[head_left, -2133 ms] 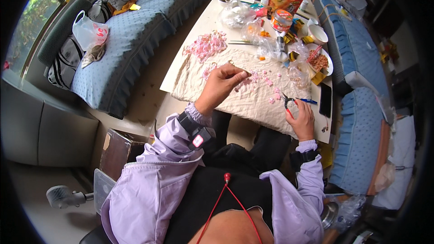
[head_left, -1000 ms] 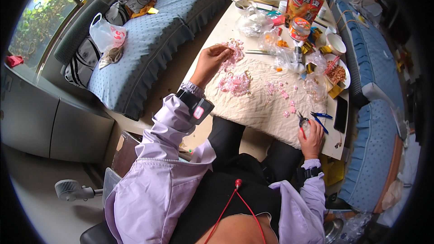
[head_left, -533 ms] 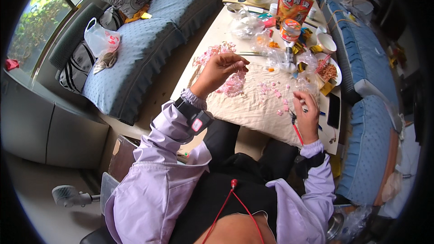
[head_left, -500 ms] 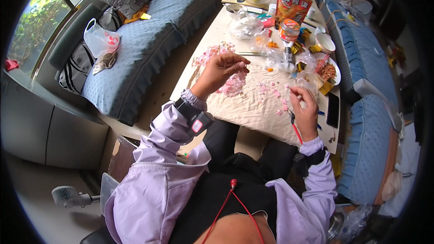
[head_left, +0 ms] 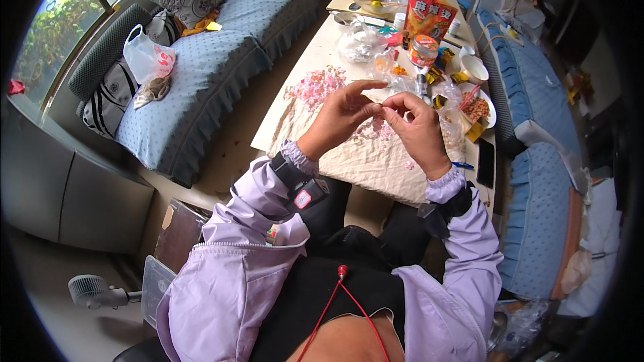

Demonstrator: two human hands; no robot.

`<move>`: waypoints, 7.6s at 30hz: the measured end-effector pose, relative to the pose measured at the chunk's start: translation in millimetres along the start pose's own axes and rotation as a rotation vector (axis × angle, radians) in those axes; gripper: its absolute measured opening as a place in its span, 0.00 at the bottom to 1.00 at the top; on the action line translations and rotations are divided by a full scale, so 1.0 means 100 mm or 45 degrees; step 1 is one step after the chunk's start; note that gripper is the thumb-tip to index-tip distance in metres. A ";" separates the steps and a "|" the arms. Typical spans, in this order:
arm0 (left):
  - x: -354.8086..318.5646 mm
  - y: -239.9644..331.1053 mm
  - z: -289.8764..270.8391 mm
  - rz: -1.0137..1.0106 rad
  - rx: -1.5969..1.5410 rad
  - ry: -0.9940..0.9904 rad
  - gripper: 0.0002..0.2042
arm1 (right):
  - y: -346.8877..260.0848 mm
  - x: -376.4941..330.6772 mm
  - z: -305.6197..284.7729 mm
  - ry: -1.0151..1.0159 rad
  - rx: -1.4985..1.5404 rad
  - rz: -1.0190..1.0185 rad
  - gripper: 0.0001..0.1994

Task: The person assembles small beaded keychains by threading pink beads onto elastic cord and using pliers to open and close metal jump rings. They repeatedly pick up beads, thread them, and secure the ends with jump rings, placing finished pieces on the table.

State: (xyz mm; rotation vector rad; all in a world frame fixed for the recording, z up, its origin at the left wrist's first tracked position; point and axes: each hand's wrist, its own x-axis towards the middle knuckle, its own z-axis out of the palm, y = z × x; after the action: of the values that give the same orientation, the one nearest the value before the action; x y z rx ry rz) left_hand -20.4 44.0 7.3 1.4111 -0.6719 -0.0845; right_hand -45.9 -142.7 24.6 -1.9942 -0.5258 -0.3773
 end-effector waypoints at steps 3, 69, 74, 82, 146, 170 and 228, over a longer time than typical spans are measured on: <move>-0.05 -0.03 -0.01 -0.086 -0.080 -0.065 0.25 | -0.02 -0.01 0.01 0.044 0.176 0.114 0.05; -0.84 -1.25 -0.39 -0.444 -0.382 0.463 0.15 | 0.92 0.09 0.67 -0.343 -0.444 -0.625 0.10; -0.89 -1.14 0.10 -0.748 -0.600 0.237 0.16 | 0.70 -0.50 0.60 -0.524 -0.642 -0.517 0.11; -1.02 -1.41 0.30 -0.874 -0.685 -0.082 0.15 | 0.84 -0.88 0.43 -0.342 -0.299 -0.068 0.09; -0.70 -1.43 0.14 -0.783 -0.619 0.344 0.09 | 1.33 -0.68 0.50 -0.373 0.567 0.725 0.05; -0.65 -1.18 0.44 -0.459 -0.217 0.394 0.08 | 1.11 -0.72 0.43 -0.192 0.608 0.638 0.05; -0.43 -1.04 0.44 -0.082 0.043 0.422 0.05 | 0.90 -0.84 0.59 0.240 1.441 1.172 0.07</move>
State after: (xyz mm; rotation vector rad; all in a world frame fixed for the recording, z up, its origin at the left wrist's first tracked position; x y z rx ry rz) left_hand -42.6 4.3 -104.8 1.4375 -0.3551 0.1097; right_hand -69.4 -143.3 -109.7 -0.8992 0.3073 0.2818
